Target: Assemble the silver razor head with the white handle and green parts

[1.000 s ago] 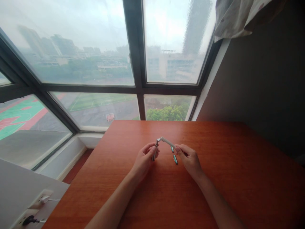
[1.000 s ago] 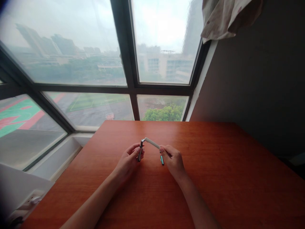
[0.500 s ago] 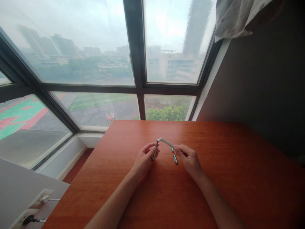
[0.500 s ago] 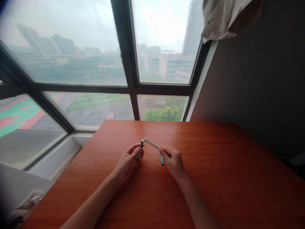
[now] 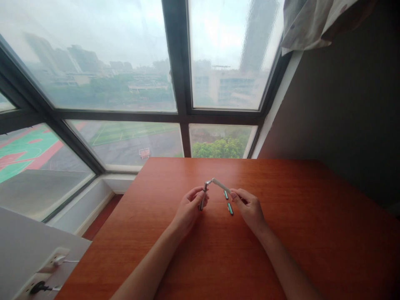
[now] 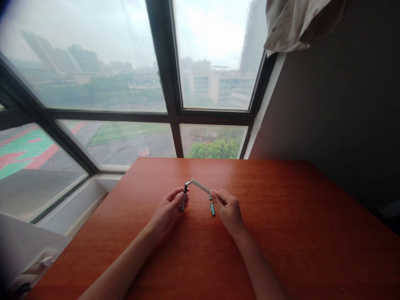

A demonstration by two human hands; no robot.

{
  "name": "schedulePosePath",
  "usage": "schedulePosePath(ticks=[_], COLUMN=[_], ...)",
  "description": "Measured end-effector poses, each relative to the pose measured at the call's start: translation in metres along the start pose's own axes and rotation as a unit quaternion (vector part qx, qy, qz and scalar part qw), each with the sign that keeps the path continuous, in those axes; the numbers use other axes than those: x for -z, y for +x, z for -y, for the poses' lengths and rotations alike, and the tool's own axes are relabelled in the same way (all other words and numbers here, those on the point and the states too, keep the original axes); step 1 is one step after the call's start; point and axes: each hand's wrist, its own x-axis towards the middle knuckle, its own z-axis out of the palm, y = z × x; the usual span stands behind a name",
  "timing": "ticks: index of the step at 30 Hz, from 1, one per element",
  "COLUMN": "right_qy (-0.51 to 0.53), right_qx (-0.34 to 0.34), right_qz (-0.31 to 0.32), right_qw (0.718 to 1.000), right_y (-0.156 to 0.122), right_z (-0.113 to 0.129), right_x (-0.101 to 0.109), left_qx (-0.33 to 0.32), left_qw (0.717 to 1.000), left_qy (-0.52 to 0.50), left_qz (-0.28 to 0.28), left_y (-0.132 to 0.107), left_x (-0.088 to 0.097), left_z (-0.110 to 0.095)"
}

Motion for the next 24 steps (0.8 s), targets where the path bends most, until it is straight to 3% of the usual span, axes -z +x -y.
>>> schedulePosePath(ticks=[9,24], right_qy=[0.031,0.001], right_qx=[-0.002,0.002], right_qz=[0.030,0.002], right_qw=[0.999,1.000], right_y=[-0.0013,-0.0004], right_z=[0.0019,0.0008], right_x=[-0.0023,-0.0019], left_qx=[-0.002,0.010], left_qw=[1.000,1.000], left_qy=[0.004,-0.003], left_qz=[0.009,-0.002], left_y=[0.0001,-0.0016], left_x=[0.0010,-0.0019], left_z=[0.0025,-0.0012])
